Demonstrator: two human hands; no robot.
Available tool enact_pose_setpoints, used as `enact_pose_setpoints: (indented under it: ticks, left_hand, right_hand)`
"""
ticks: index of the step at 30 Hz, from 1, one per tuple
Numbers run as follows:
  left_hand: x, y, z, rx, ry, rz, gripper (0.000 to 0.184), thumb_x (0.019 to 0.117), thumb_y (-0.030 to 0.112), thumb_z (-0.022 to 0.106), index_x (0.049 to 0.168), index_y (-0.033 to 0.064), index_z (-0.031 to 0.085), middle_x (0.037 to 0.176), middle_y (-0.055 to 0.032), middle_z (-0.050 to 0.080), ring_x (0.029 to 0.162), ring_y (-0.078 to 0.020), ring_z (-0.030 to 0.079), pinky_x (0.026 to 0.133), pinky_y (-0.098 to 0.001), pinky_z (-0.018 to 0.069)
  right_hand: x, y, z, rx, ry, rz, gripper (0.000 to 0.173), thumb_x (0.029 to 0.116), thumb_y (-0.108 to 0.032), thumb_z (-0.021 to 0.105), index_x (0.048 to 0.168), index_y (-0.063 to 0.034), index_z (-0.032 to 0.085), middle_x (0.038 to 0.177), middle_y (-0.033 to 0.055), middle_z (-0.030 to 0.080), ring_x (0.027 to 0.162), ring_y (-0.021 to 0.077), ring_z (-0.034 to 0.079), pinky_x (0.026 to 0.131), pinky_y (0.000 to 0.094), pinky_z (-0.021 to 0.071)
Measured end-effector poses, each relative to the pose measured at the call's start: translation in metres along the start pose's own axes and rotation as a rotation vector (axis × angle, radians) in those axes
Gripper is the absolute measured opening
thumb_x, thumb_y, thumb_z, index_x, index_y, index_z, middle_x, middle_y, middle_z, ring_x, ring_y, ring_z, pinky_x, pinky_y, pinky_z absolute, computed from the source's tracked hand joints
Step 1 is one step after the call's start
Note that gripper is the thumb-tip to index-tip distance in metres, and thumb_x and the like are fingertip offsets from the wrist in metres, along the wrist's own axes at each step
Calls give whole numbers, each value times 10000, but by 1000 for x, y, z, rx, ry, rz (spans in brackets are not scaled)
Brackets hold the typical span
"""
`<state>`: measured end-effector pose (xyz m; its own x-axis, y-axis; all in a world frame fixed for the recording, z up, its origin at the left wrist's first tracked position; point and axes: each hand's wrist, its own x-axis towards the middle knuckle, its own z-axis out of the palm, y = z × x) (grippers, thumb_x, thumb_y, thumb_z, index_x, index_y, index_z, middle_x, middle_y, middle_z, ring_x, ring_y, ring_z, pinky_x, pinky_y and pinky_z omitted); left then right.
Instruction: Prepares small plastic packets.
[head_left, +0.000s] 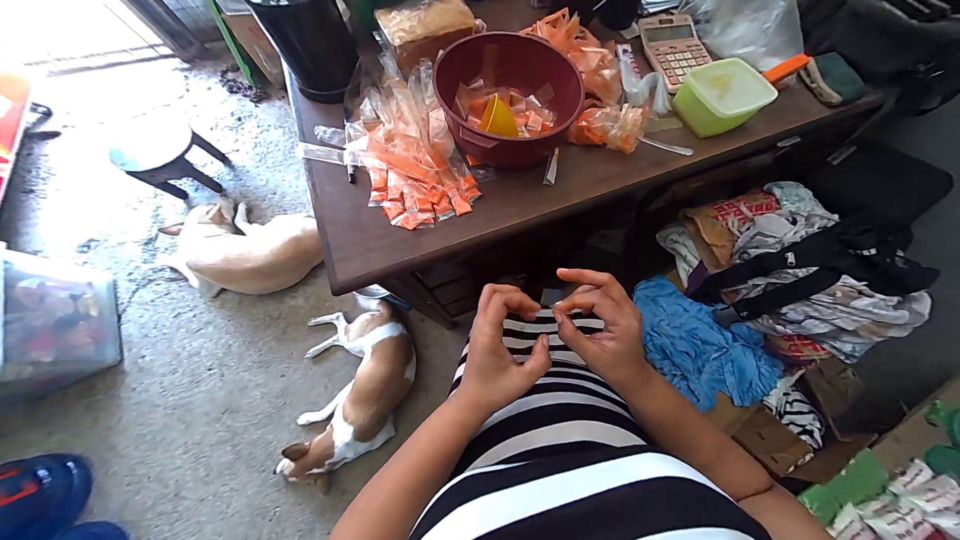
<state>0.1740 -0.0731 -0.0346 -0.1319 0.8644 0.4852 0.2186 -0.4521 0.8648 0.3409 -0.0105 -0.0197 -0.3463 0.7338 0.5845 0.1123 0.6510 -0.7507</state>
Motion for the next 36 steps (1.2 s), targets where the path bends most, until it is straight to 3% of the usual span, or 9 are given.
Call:
enact_pose_setpoints:
  ticks: [2,4,8,12,19,25,27,32,36]
  left_hand:
    - [-2,4,-1,-123,-44,-101,170,996,270,586,1003,107,639,1000,22,626,1003,-56,609,908,-265,517]
    - [1,11,0,-210,-40,-194,310,1060,333,520,907,105,664,921,58,640,931,-20,614,851,-225,516]
    - [6,18,7,-304,-5,-298,200,1025,273,603,932,109,667,910,80,638,880,-6,618,821,-214,529]
    - [7,16,12,-352,26,-345,130,980,224,673,933,103,666,889,65,643,845,-23,625,801,-220,539]
    - [8,14,15,-373,47,-393,60,959,126,672,928,74,676,883,41,652,835,-39,634,797,-230,549]
    - [8,16,16,-391,68,-447,54,952,72,640,928,72,688,887,41,658,828,-38,637,789,-222,546]
    - [9,16,17,-390,78,-467,63,944,56,638,912,64,691,874,31,661,817,-44,637,781,-223,547]
    - [8,14,18,-415,78,-487,93,946,70,625,877,77,688,862,36,651,804,-39,625,763,-219,538]
    - [6,11,16,-452,45,-477,150,990,188,598,892,114,684,870,60,648,825,-29,620,776,-221,523]
  right_hand:
    - [-1,3,1,-99,62,-80,60,898,-91,727,929,-47,700,1206,90,673,913,20,642,801,155,547]
    - [-3,6,1,-171,82,-113,63,910,-112,729,932,-57,707,1190,94,679,884,41,641,804,177,549]
    - [-1,2,4,-238,97,-149,85,926,-140,720,919,-56,709,1064,103,695,847,85,637,786,198,534]
    - [-4,4,2,-293,94,-175,102,937,-166,718,919,-66,719,1062,95,712,843,97,630,785,215,514]
    - [-8,11,-1,-328,85,-175,80,938,-166,716,938,-86,724,1148,93,726,836,108,648,736,250,504]
    - [-6,5,1,-328,96,-179,66,922,-129,706,913,-66,722,1044,100,711,834,105,630,780,214,513]
    - [-8,9,1,-350,94,-194,62,926,-138,708,925,-79,728,1083,99,727,817,106,637,741,232,499]
    - [-11,12,0,-413,85,-215,59,928,-143,707,938,-88,728,1133,88,735,821,121,645,719,262,483]
    - [-10,12,-1,-437,94,-211,57,925,-144,708,940,-93,727,1132,85,737,824,124,647,729,265,482]
